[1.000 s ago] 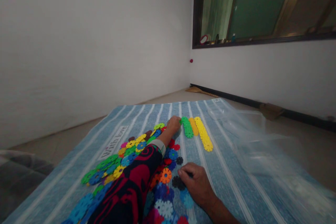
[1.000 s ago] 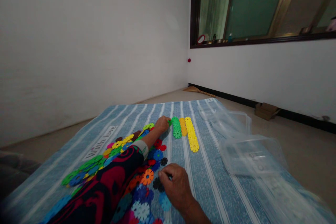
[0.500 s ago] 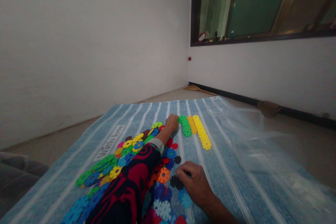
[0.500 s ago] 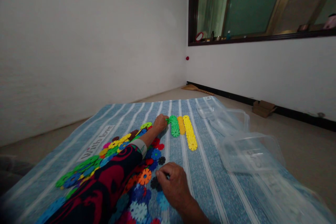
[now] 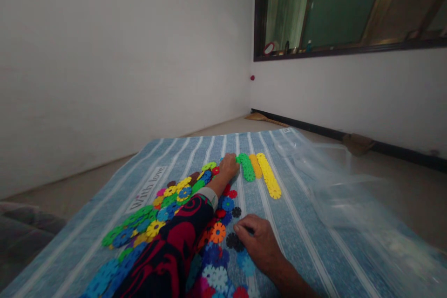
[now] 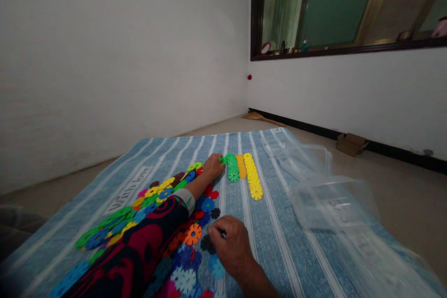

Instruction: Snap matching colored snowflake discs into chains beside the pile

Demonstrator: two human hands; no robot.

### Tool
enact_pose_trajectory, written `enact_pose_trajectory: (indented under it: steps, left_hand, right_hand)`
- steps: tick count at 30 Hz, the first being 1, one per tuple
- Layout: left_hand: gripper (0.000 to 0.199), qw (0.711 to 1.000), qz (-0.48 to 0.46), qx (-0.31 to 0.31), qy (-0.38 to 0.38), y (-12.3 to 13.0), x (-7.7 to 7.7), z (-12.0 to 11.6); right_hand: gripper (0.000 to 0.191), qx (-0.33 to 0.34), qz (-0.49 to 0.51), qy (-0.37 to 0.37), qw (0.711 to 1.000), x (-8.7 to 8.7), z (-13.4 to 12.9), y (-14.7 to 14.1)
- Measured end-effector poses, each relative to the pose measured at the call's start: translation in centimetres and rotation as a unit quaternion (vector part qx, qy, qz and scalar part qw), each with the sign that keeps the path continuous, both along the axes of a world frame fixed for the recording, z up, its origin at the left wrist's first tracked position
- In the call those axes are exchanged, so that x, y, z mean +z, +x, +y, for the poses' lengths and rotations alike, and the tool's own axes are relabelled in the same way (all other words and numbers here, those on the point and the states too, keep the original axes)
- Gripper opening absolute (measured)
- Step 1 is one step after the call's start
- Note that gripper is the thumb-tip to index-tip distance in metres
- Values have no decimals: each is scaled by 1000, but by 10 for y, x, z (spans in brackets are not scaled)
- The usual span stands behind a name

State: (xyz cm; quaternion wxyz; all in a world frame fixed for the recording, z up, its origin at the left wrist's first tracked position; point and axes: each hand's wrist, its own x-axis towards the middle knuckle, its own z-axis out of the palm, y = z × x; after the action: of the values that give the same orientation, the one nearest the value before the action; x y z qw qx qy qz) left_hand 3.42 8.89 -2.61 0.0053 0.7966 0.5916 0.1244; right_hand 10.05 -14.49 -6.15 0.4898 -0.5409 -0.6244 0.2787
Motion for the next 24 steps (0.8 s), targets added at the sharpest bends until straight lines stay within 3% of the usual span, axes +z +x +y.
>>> enact_pose_trajectory:
  steps: [9, 15, 19, 24]
  left_hand:
    - [26, 1000, -8, -4, -1, -2, -2, 2]
    - [31, 1000, -17, -12, 11, -13, 11, -5]
    - [30, 999, -16, -29, 19, -44, 27, -22]
    - [22, 999, -19, -39, 20, -105, 46, -66]
  right_hand:
    - [24, 4, 0, -1, 1000, 2, 0, 2]
    - [24, 1, -1, 9, 1000, 1, -1, 2]
    - [24, 8, -1, 17, 1000, -2, 0, 4]
    - [26, 29, -1, 9, 1000, -3, -2, 10]
